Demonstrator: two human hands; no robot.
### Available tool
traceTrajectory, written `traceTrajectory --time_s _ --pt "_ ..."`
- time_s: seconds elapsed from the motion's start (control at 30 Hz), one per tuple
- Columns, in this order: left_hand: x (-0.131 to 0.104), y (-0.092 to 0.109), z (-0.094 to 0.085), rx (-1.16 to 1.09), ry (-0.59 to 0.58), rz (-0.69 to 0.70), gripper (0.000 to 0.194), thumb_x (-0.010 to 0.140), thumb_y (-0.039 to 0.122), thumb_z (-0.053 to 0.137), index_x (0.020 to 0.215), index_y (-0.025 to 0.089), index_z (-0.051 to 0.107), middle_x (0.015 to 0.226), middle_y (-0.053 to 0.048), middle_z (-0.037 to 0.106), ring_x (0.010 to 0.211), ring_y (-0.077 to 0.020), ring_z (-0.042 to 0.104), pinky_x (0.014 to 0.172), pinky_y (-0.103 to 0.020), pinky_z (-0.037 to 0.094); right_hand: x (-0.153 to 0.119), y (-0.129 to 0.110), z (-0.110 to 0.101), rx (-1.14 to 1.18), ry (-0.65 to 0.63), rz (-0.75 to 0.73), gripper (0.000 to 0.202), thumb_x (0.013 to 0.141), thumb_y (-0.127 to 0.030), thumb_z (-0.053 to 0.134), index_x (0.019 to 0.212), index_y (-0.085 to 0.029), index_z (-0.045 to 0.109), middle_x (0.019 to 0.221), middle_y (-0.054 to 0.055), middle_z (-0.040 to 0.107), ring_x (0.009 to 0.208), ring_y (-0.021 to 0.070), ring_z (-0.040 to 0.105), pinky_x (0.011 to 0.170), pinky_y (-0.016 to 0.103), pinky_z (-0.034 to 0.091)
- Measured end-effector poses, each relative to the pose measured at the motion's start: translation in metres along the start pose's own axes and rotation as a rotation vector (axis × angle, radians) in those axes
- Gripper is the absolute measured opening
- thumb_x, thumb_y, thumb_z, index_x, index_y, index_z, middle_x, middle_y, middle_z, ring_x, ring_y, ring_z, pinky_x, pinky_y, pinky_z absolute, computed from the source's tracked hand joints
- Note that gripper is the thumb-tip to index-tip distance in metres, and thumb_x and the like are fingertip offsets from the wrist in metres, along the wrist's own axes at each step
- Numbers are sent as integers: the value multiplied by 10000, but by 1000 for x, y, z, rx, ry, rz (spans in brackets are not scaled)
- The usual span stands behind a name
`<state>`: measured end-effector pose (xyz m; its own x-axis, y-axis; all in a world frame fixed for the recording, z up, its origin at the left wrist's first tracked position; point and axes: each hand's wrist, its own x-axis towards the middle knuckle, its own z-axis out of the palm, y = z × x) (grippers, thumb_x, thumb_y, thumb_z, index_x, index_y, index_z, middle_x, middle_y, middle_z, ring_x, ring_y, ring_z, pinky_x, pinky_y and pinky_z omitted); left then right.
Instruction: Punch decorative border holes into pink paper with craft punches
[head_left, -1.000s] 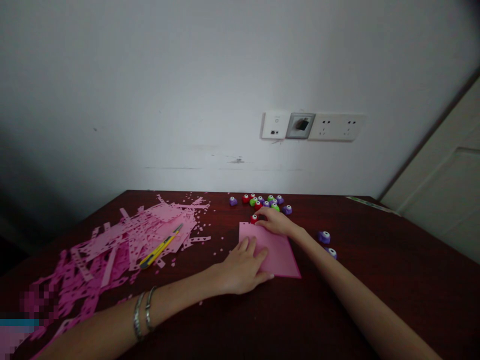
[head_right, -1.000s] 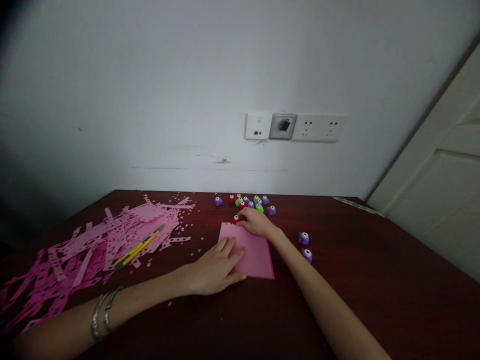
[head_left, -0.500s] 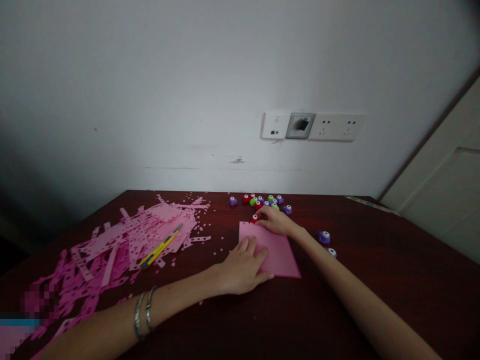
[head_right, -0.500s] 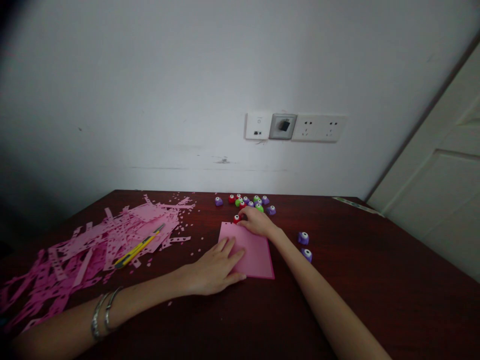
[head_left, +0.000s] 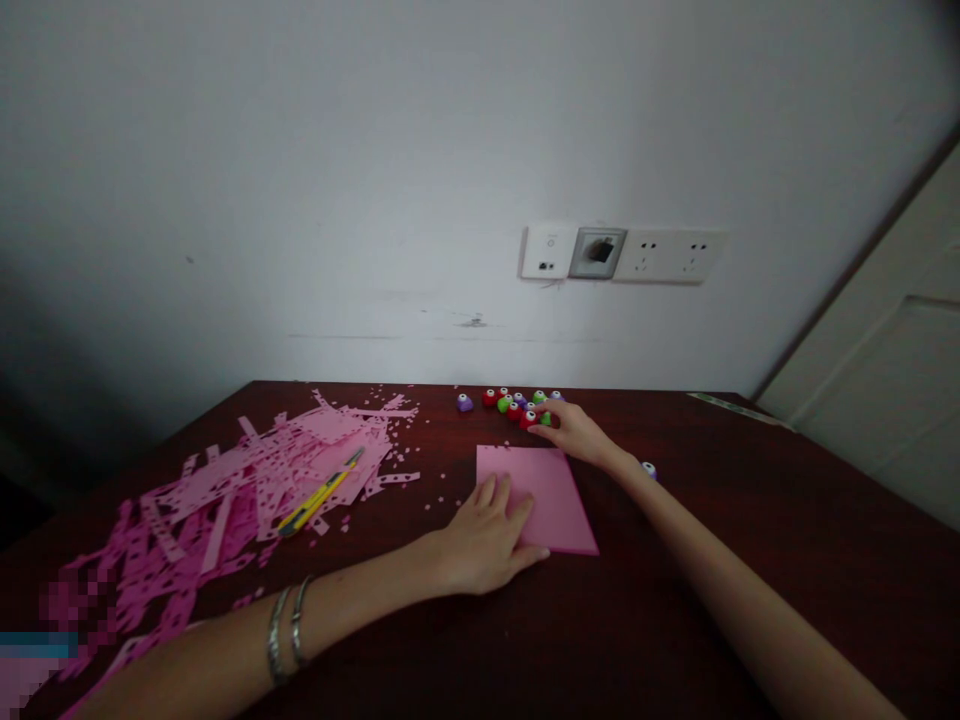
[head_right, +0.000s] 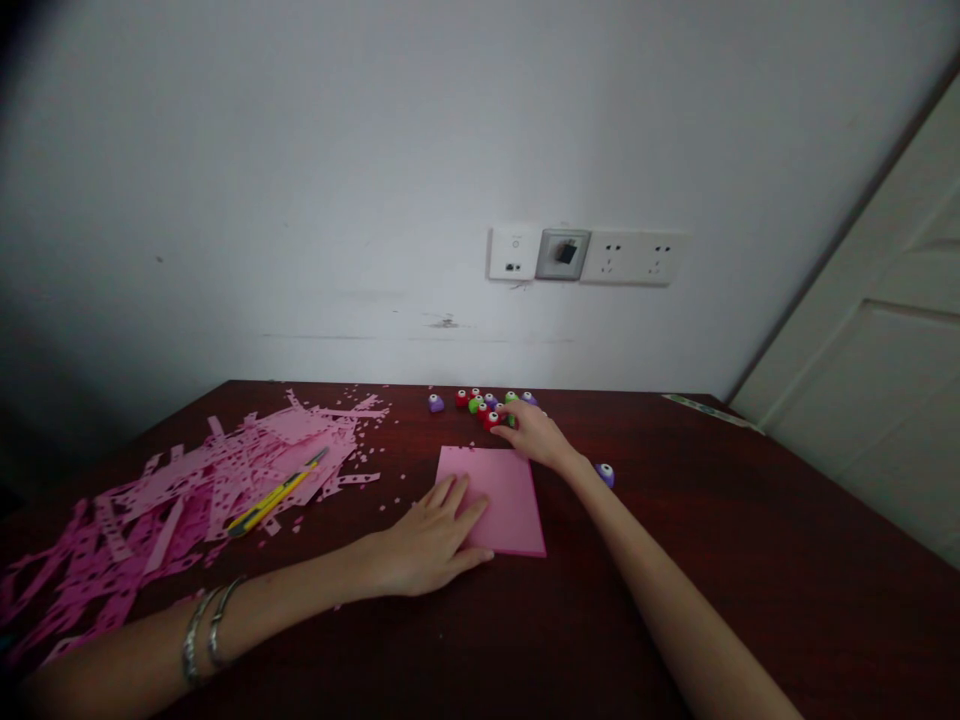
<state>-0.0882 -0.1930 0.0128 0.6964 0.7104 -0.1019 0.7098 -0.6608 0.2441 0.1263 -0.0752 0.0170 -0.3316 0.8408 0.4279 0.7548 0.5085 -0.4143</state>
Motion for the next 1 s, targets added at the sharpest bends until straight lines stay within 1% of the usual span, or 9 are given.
traceTrajectory --time_s 0.17,0.27,0.4,0.5,0.6,0.73,0.87,1.0 --pt "-3 1 3 -4 10 40 729 844 632 153 1384 147 231 1464 -175 128 1333 -357 59 1050 -472 155 -10 13 -27 -20 31 65 311 734 -418 615 932 -181 646 903 64 657 763 192 591 685 299 454" --pt "-5 1 5 -8 12 41 741 836 643 175 1388 150 224 1467 -168 117 1332 -360 64 1048 -474 157 -19 23 -48 -36 50 124 328 729 -430 606 939 -183 652 936 69 665 782 204 598 699 313 463" --pt "-7 2 5 -13 -1 42 741 837 640 188 1391 150 218 1468 -162 118 1334 -355 56 1045 -479 159 -35 46 -71 -53 95 230 338 713 -451 609 921 -189 659 960 80 670 837 229 611 750 335 470" --pt "-8 3 3 -14 -2 39 746 839 639 177 1390 139 225 1467 -165 123 1334 -354 62 1048 -475 155 -49 67 -82 -48 116 294 356 696 -462 611 910 -182 664 951 90 676 866 244 618 783 341 469" --pt "-7 3 3 -23 0 40 748 839 639 168 1387 135 234 1466 -167 130 1336 -343 78 1052 -461 158 -63 87 -87 -70 113 362 360 680 -461 614 887 -173 673 931 92 683 852 250 627 780 341 470" --pt "-6 2 4 -28 -3 30 746 836 644 162 1392 151 222 1468 -159 129 1337 -335 83 1054 -461 164 -77 106 -88 -70 51 430 366 660 -469 619 874 -180 681 915 82 688 826 251 632 750 341 473" --pt "-3 2 4 -29 -4 23 759 832 652 161 1397 148 206 1467 -168 113 1334 -348 80 1048 -477 170 -83 116 -86 -62 27 442 360 645 -485 625 851 -197 689 910 81 693 842 262 629 760 346 467" --pt "-3 4 3 -15 -8 30 761 836 646 155 1402 138 193 1465 -167 129 1338 -336 65 1054 -472 158 -86 120 -83 -66 -14 465 338 631 -484 631 822 -212 692 865 70 699 789 258 637 707 338 473"
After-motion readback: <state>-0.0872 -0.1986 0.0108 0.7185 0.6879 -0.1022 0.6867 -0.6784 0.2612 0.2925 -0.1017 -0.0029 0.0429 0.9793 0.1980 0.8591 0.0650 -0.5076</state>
